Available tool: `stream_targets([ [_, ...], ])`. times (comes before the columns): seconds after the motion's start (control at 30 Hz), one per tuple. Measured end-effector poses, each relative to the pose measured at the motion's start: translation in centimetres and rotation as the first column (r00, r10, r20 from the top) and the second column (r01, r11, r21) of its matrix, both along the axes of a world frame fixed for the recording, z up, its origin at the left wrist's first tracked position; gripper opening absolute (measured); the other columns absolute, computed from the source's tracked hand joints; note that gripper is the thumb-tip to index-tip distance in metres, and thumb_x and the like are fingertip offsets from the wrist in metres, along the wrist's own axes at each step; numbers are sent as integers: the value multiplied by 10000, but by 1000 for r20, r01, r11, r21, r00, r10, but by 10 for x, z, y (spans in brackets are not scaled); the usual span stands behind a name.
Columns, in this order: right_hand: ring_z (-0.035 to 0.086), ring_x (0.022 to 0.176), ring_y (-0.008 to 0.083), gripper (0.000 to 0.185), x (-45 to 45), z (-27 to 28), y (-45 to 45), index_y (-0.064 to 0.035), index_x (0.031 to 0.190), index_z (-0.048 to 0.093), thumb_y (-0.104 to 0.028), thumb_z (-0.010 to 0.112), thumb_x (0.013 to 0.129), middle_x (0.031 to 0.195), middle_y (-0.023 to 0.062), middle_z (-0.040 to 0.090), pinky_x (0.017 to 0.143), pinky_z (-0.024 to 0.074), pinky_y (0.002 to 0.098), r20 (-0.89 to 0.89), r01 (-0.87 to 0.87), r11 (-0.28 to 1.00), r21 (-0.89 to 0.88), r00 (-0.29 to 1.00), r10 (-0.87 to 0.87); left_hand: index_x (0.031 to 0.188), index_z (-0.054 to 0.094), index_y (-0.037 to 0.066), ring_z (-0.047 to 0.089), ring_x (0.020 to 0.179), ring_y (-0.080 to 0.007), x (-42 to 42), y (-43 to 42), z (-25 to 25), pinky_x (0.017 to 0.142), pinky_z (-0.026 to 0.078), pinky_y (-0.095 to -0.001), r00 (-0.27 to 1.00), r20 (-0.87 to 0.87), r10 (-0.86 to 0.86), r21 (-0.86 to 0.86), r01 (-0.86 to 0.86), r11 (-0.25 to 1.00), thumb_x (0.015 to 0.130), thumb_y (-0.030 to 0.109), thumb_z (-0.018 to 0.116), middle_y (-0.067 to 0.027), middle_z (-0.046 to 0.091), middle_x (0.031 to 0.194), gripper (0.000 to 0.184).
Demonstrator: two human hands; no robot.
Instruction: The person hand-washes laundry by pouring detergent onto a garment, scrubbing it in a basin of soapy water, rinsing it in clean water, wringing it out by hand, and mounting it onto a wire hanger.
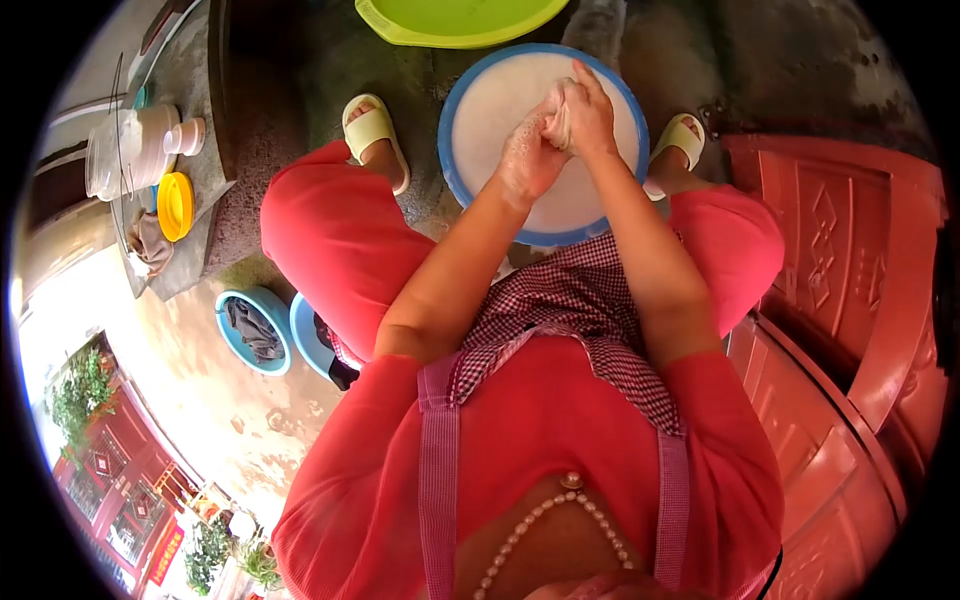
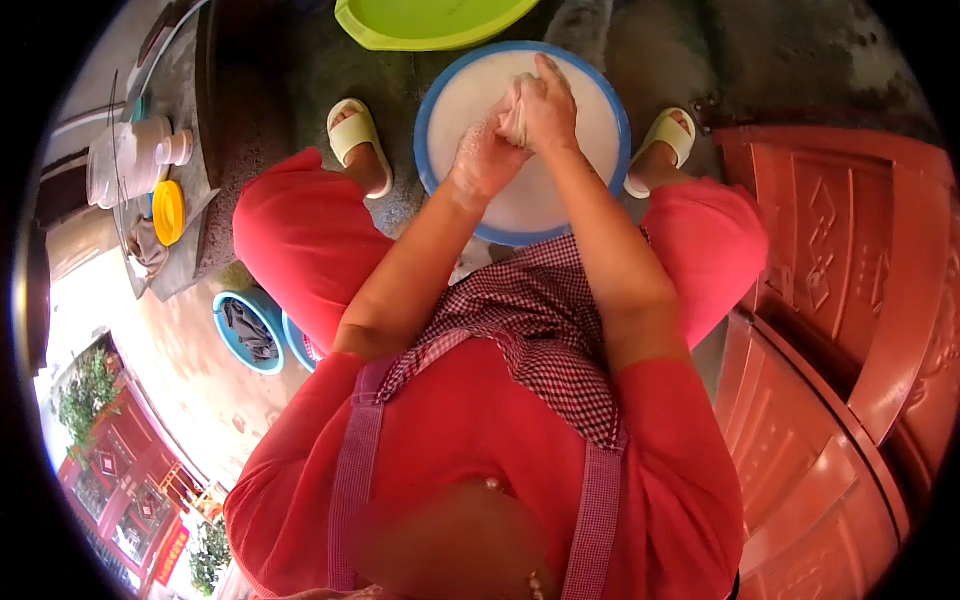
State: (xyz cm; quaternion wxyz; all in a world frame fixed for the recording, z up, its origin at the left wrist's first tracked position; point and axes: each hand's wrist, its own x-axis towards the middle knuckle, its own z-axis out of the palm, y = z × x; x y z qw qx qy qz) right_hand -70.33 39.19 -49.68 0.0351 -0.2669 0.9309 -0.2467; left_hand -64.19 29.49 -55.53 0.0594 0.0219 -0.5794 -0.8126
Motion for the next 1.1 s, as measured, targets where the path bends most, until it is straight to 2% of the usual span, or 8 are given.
stream_targets([
  [0.1,377,1220,339,594,25,-7,-11,2,1273,398,-207,610,759,1285,212,434,1022,281,395,47,84,871,-484,996,-69,1293,399,114,446,1164,-248,-11,3,84,964,383,-387,897,412,-162,711,-206,672,851,531,468,-101,460,1261,612],
  [0.27,340,1237,371,650,16,4,-9,-14,1292,397,-412,546,801,1338,208,381,1025,257,468,-247,27,926,-377,961,-128,1277,389,142,383,1198,-214,-20,6,77,1010,311,-375,964,59,-261,811,106,575,884,593,293,-51,426,1276,606],
  [0.33,324,1252,370,712,3,45,5,-16,1331,327,-463,513,810,1349,198,367,1023,250,470,-243,128,990,-65,960,-140,1305,384,193,413,1172,-207,-21,15,95,932,388,-408,962,132,-238,688,83,721,829,672,310,-44,423,1295,679],
  [0.4,331,1249,328,629,-2,57,4,-5,1310,365,-379,530,832,1336,183,382,1034,252,381,14,-15,865,-502,1000,25,1255,421,180,455,1114,-211,-24,14,119,883,413,-387,948,188,-256,679,63,731,804,697,328,-39,461,1244,692],
  [0.5,471,1135,255,561,-12,67,1,-16,1219,475,-374,582,800,1230,171,485,907,390,308,-19,-105,750,-653,992,122,1140,471,171,509,997,-216,-34,8,127,778,441,-381,919,268,-288,622,63,780,750,751,339,-25,524,1114,711],
  [0.6,510,1053,179,372,-17,100,12,-2,1120,544,-240,576,836,1137,91,568,926,378,287,554,177,695,-697,749,365,975,499,170,544,820,-197,-39,13,143,609,447,-365,910,286,-301,649,48,760,766,735,385,-7,557,924,613],
  [0.93,562,850,127,346,-11,113,3,-1,983,613,-311,599,832,883,45,624,770,437,241,563,466,473,-748,823,78,1022,515,122,558,858,-191,-46,25,192,620,489,-340,756,640,-141,262,-42,964,826,651,394,-25,573,913,577],
  [1.1,601,812,254,320,-33,109,0,-2,928,580,-304,530,834,889,144,625,713,462,357,261,261,688,-677,959,-108,890,603,56,596,657,-225,-75,16,145,576,477,-349,949,311,-56,510,-117,852,907,475,383,-102,625,707,474],
])
